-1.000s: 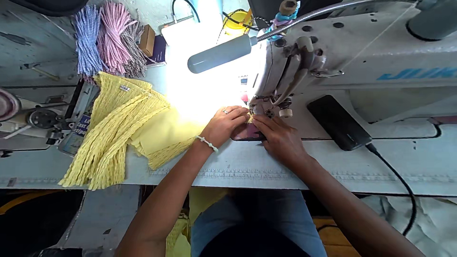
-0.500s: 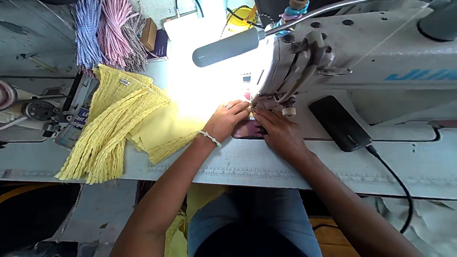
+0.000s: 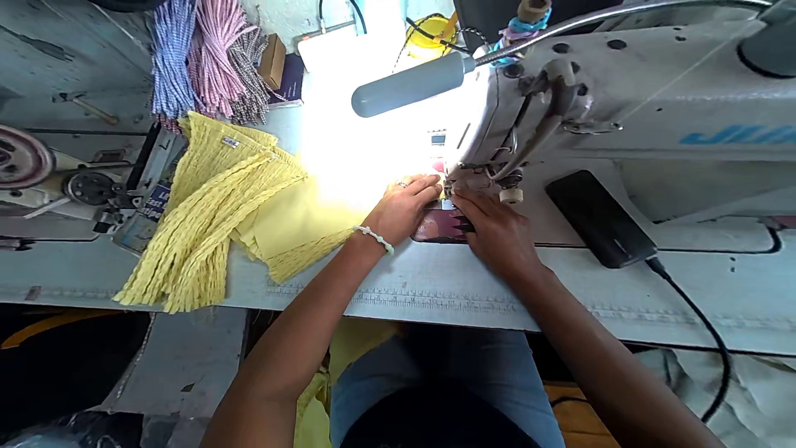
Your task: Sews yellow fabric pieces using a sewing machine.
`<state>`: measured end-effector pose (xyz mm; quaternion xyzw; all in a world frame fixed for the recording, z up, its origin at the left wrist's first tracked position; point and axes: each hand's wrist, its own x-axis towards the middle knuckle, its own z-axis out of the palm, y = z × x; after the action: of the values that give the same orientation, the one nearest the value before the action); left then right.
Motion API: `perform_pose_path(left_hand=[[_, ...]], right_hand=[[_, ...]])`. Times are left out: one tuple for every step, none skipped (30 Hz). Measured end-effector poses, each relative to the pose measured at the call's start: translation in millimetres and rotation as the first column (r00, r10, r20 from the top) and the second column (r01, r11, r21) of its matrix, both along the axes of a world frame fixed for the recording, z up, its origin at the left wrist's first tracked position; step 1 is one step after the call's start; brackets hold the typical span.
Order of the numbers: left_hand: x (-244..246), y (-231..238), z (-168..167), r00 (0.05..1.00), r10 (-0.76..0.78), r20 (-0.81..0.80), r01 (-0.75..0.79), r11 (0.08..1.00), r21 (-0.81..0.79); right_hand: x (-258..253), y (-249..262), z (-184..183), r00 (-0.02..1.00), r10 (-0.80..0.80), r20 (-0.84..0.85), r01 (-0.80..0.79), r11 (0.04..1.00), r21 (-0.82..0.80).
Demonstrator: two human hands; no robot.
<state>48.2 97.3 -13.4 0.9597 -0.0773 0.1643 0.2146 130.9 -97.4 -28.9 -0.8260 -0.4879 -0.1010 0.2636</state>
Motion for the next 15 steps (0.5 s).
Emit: perform_pose_path(left_hand=[[-2, -3, 2, 0.999, 0.024, -0.028, -0.024, 1.000, -0.003], [-4, -8, 6, 0.997, 0.058, -0.058, -0.058, 0.998, 0.003], [-6, -15, 10, 0.992, 0.097, -0.083, -0.096, 0.995, 0.018], [-7, -22, 15, 0.984, 0.141, -0.108, -0.138, 0.990, 0.039], [-9, -30, 20, 0.974, 0.184, -0.134, -0.177, 0.982, 0.061], [-9, -38, 25, 0.957, 0.223, -0.183, -0.211, 0.974, 0.083], [-10, -45, 33, 0.930, 0.257, -0.263, -0.236, 0.966, 0.109], [-9, -52, 42, 0.889, 0.279, -0.363, -0.247, 0.960, 0.133], [-6, -58, 50, 0.841, 0.295, -0.454, -0.247, 0.955, 0.162], [-4, -63, 55, 0.802, 0.302, -0.515, -0.240, 0.953, 0.186], [-2, -66, 58, 0.776, 0.305, -0.552, -0.228, 0.952, 0.205], [0, -67, 59, 0.764, 0.305, -0.568, -0.215, 0.951, 0.222], [1, -66, 58, 0.768, 0.302, -0.565, -0.201, 0.951, 0.235], [1, -65, 57, 0.779, 0.295, -0.553, -0.187, 0.951, 0.244], [2, -64, 57, 0.789, 0.286, -0.544, -0.176, 0.953, 0.245]], right_hand=[[0, 0, 0, 1.000, 0.001, 0.000, -0.001, 1.000, 0.003], [1, -1, -1, 1.000, 0.004, -0.002, -0.004, 1.000, 0.008], [1, -1, -1, 1.000, 0.004, -0.004, -0.004, 1.000, 0.013], [1, -1, 0, 1.000, 0.006, -0.010, -0.006, 1.000, 0.016], [1, -1, 1, 1.000, 0.006, -0.020, -0.006, 1.000, 0.014], [1, -1, 2, 0.999, 0.005, -0.034, -0.004, 1.000, 0.014], [1, -2, 2, 0.999, 0.003, -0.048, -0.002, 1.000, 0.015], [1, -2, 2, 0.998, -0.001, -0.058, 0.002, 1.000, 0.015], [2, -3, 2, 0.998, -0.001, -0.068, 0.002, 1.000, 0.020], [2, -4, 2, 0.997, 0.000, -0.073, 0.002, 1.000, 0.025], [3, -4, 2, 0.997, 0.000, -0.075, 0.003, 0.999, 0.033], [3, -5, 2, 0.997, -0.001, -0.075, 0.004, 0.999, 0.043], [3, -6, 2, 0.997, -0.002, -0.076, 0.006, 0.999, 0.052], [3, -6, 3, 0.997, -0.003, -0.082, 0.007, 0.999, 0.053], [3, -6, 4, 0.995, -0.003, -0.095, 0.008, 0.999, 0.051]])
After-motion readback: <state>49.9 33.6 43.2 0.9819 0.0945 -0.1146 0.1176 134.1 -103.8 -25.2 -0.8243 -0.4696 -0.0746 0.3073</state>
